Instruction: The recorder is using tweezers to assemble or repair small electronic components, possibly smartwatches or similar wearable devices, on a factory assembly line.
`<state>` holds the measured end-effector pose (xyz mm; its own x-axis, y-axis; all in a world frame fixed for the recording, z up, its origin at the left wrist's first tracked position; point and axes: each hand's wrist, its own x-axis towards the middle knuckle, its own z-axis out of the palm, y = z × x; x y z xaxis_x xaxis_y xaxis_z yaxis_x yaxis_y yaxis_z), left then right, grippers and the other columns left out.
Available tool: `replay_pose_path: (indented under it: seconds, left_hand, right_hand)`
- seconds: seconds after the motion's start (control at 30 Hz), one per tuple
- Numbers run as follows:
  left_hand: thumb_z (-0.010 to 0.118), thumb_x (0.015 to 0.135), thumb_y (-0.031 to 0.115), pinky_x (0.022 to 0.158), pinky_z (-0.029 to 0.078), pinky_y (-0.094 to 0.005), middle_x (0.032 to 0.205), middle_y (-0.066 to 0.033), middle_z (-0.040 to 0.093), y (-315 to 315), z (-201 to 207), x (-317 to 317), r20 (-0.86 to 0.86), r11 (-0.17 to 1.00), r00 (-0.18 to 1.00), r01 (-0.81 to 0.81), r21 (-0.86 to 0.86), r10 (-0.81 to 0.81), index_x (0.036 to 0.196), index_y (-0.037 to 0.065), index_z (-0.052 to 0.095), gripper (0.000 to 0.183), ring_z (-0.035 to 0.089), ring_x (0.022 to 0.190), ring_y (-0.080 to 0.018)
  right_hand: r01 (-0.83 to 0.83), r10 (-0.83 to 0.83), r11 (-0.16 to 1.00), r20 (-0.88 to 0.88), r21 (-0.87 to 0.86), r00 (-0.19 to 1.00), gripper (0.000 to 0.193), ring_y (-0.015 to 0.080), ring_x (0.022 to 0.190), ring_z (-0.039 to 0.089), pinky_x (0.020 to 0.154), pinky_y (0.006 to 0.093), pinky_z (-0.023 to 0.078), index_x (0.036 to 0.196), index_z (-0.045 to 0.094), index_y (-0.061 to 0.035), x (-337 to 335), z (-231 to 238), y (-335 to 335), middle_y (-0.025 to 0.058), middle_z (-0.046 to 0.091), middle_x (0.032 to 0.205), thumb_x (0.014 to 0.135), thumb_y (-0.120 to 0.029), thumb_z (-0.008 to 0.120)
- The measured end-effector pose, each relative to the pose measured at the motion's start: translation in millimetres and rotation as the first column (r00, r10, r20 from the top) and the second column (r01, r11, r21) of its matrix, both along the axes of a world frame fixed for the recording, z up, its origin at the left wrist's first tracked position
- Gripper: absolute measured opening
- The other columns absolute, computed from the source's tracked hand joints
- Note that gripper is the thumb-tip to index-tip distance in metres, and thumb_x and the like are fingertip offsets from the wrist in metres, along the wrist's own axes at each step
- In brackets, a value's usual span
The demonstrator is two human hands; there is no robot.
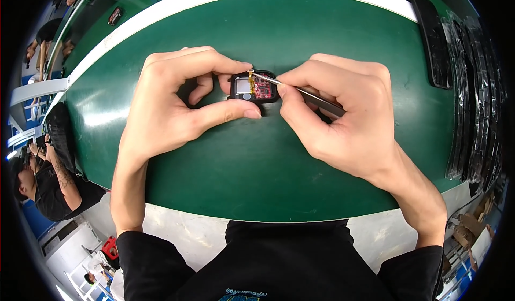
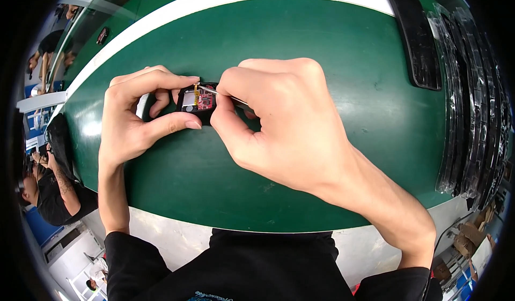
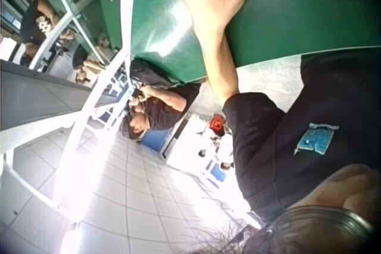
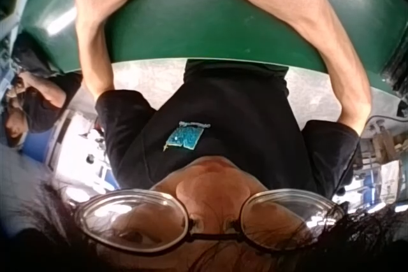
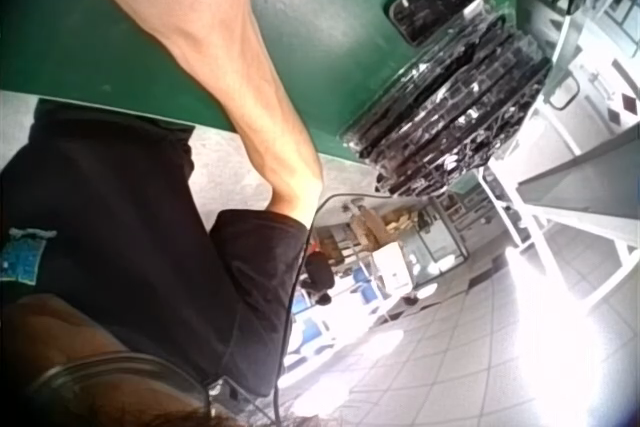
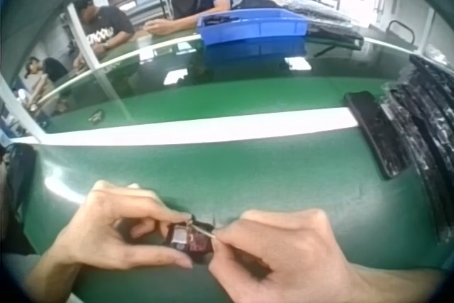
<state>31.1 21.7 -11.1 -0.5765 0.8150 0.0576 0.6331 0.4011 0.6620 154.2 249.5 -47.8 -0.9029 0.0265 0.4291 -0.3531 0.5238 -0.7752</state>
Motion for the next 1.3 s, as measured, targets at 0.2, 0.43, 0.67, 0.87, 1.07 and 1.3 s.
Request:
replay_pose_path:
  seconds: [0.2,0.43,0.67,0.87,1.07,1.3]
  left_hand:
    - [0.104,0.068,0.013,0.07,0.043,-0.0308,0.066,-0.0007,0.051,-1.3,-1.5,-0.1,0.022,1.0,1.0,-0.013,0.002,0.013,0.117,0.0,0.086,0.055,0.056,0.07,-0.0119]
    - [0.104,0.067,0.013,0.07,0.043,-0.0309,0.067,-0.001,0.051,0.0,-2.1,-0.2,0.027,1.0,1.0,-0.004,0.014,0.004,0.116,-0.001,0.086,0.054,0.056,0.07,-0.0123]
    - [0.104,0.068,0.013,0.07,0.043,-0.031,0.065,0.0,0.049,-1.0,-2.3,-0.9,0.01,1.0,1.0,0.005,0.011,-0.005,0.117,0.0,0.086,0.054,0.057,0.07,-0.0125]
    - [0.104,0.068,0.012,0.07,0.043,-0.0309,0.064,0.0,0.049,-1.4,-2.7,-1.1,0.01,1.0,1.0,0.005,0.013,-0.005,0.117,0.0,0.086,0.054,0.057,0.07,-0.0125]
    - [0.104,0.067,0.012,0.069,0.042,-0.0306,0.067,-0.0011,0.052,0.9,-0.6,0.9,0.003,1.0,1.0,0.0,0.001,0.0,0.118,-0.001,0.086,0.055,0.055,0.068,-0.0116]
    - [0.103,0.068,0.012,0.068,0.041,-0.0299,0.068,-0.0015,0.053,-0.2,-1.9,-0.3,-0.014,1.0,1.0,0.016,0.012,-0.016,0.119,-0.001,0.085,0.055,0.052,0.067,-0.0113]
  right_hand:
    - [-0.011,0.01,1.0,0.006,0.004,1.0,0.006,0.0121,0.052,0.058,0.049,0.0296,0.038,0.092,0.081,0.0024,0.0,1.0,0.3,0.0065,0.07,0.07,0.088,0.005,0.078]
    - [0.006,-0.006,1.0,0.004,0.012,1.0,0.005,0.0129,0.051,0.057,0.049,0.0299,0.037,0.093,0.081,0.0023,0.6,0.0,0.9,0.0065,0.07,0.07,0.088,0.004,0.078]
    - [-0.004,0.004,1.0,0.014,0.005,1.0,0.006,0.0117,0.051,0.057,0.048,0.0298,0.036,0.093,0.081,0.0026,0.8,1.5,1.1,0.0064,0.07,0.07,0.088,0.005,0.078]
    - [-0.005,0.005,1.0,0.003,0.015,1.0,0.005,0.0116,0.052,0.059,0.048,0.0291,0.038,0.092,0.08,0.003,0.6,1.6,0.7,0.0065,0.07,0.07,0.088,0.005,0.078]
    - [0.006,-0.006,1.0,0.005,0.009,1.0,0.003,0.012,0.053,0.059,0.049,0.0287,0.038,0.091,0.079,0.0032,0.8,0.1,0.0,0.0069,0.07,0.07,0.088,0.005,0.077]
    - [0.018,-0.018,1.0,0.02,0.02,1.0,0.003,0.0118,0.052,0.057,0.048,0.0293,0.037,0.089,0.077,0.0033,0.3,2.8,-0.4,0.007,0.068,0.068,0.087,0.005,0.076]
